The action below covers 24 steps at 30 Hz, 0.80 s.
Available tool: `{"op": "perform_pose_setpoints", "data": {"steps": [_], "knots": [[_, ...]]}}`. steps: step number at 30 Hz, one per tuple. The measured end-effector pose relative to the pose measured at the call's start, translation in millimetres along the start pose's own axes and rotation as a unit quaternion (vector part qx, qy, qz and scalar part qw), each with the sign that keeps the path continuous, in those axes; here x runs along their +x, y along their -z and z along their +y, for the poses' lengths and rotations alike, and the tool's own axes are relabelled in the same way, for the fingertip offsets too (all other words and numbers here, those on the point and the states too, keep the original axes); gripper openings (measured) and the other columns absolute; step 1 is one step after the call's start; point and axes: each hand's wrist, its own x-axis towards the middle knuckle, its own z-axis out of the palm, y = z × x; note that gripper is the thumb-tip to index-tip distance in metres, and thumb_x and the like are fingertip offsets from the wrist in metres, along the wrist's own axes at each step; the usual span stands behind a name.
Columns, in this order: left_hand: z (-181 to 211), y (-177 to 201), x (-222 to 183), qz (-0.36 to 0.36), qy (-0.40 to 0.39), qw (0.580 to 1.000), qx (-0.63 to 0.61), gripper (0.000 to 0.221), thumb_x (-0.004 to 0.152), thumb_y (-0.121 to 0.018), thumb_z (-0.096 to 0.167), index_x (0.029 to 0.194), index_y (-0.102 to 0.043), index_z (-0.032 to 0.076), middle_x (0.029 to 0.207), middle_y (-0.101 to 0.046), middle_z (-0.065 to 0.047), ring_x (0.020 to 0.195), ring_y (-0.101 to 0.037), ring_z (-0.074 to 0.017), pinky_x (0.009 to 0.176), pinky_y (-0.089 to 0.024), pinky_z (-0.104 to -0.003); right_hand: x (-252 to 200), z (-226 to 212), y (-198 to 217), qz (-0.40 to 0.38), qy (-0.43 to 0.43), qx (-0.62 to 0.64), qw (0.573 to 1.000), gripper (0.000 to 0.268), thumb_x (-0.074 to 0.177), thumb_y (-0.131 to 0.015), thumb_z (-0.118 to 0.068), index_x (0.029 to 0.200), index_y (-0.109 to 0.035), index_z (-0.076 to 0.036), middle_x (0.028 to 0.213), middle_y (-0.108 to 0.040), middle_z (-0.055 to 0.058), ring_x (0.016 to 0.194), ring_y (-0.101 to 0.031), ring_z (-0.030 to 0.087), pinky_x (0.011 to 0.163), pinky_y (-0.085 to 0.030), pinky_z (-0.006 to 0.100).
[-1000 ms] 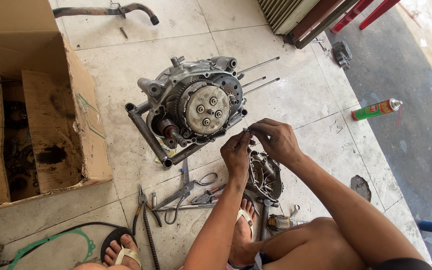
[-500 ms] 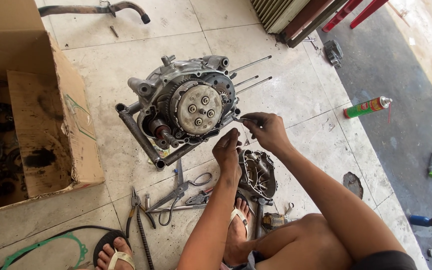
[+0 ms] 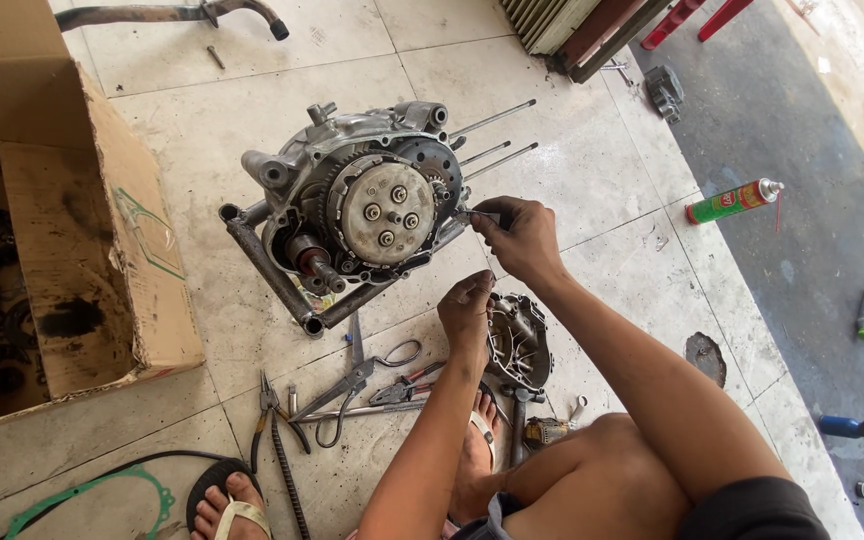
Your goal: Repairing a motorcycle engine by cleaning the casing, applying a new gasket, and installing the engine cover
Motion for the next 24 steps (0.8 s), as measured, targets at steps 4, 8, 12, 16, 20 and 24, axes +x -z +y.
{"op": "perform_pose_setpoints", "data": {"steps": [4, 8, 12, 16, 20, 24], "knots": [[-3.1, -0.7, 1.6, -0.003, -0.004, 1.000, 0.010, 0.034, 0.088, -0.085, 0.027, 0.104, -0.075, -0.001, 0.084, -0.072, -0.012, 0.057, -0.059, -0.0083, 0.046, -0.044, -0.017, 0.2, 2.5, -1.1, 0.001, -0.003, 0.006, 1.000, 0.018, 0.086, -0.083, -0.027, 0.099, -0.080, -0.014, 0.058, -0.068, 0.005, 0.049, -0.066, 0.014, 0.056, -0.052, 0.024], [-4.2, -0.7, 0.8, -0.004, -0.002, 1.000, 0.007, 0.037, 0.087, -0.086, 0.030, 0.103, -0.074, -0.001, 0.083, -0.072, -0.012, 0.054, -0.059, -0.0084, 0.044, -0.043, -0.017, -3.7, 2.4, -2.1, -0.013, -0.003, 0.017, 1.000, 0.019, 0.086, -0.083, -0.027, 0.098, -0.080, -0.012, 0.059, -0.070, 0.007, 0.051, -0.067, 0.014, 0.056, -0.052, 0.024], [1.9, -0.1, -5.9, -0.010, -0.008, 1.000, 0.022, 0.037, 0.087, -0.085, 0.030, 0.103, -0.074, -0.001, 0.083, -0.071, -0.010, 0.057, -0.058, -0.0082, 0.047, -0.043, -0.017, -7.6, 1.3, -4.7, -0.025, 0.001, 0.030, 0.999, 0.020, 0.086, -0.083, -0.024, 0.099, -0.080, -0.010, 0.062, -0.071, 0.009, 0.052, -0.067, 0.015, 0.056, -0.053, 0.026], [-8.9, 1.8, -2.4, -0.011, -0.007, 1.000, 0.025, 0.036, 0.087, -0.085, 0.030, 0.103, -0.074, -0.001, 0.082, -0.070, -0.010, 0.057, -0.059, -0.0090, 0.048, -0.043, -0.018, -8.2, -0.7, -4.3, -0.053, 0.005, 0.023, 0.998, 0.020, 0.086, -0.082, -0.024, 0.100, -0.080, -0.009, 0.065, -0.073, 0.008, 0.052, -0.067, 0.015, 0.057, -0.053, 0.025], [-6.6, 1.8, -3.6, -0.012, -0.008, 0.999, 0.031, 0.036, 0.088, -0.084, 0.031, 0.104, -0.075, 0.000, 0.083, -0.071, -0.010, 0.058, -0.059, -0.0093, 0.048, -0.044, -0.019, -9.3, -1.9, -5.2, -0.075, 0.008, 0.020, 0.997, 0.022, 0.085, -0.082, -0.024, 0.100, -0.080, -0.008, 0.064, -0.073, 0.008, 0.051, -0.067, 0.015, 0.056, -0.054, 0.027], [-1.1, 3.0, -7.4, -0.009, -0.010, 0.999, 0.034, 0.034, 0.088, -0.084, 0.028, 0.102, -0.075, -0.001, 0.080, -0.070, -0.009, 0.058, -0.059, -0.0093, 0.049, -0.043, -0.019, -6.1, 2.7, -7.4, -0.065, -0.005, 0.022, 0.998, 0.022, 0.086, -0.082, -0.025, 0.099, -0.079, -0.008, 0.065, -0.074, 0.007, 0.050, -0.067, 0.014, 0.055, -0.054, 0.025]]}}
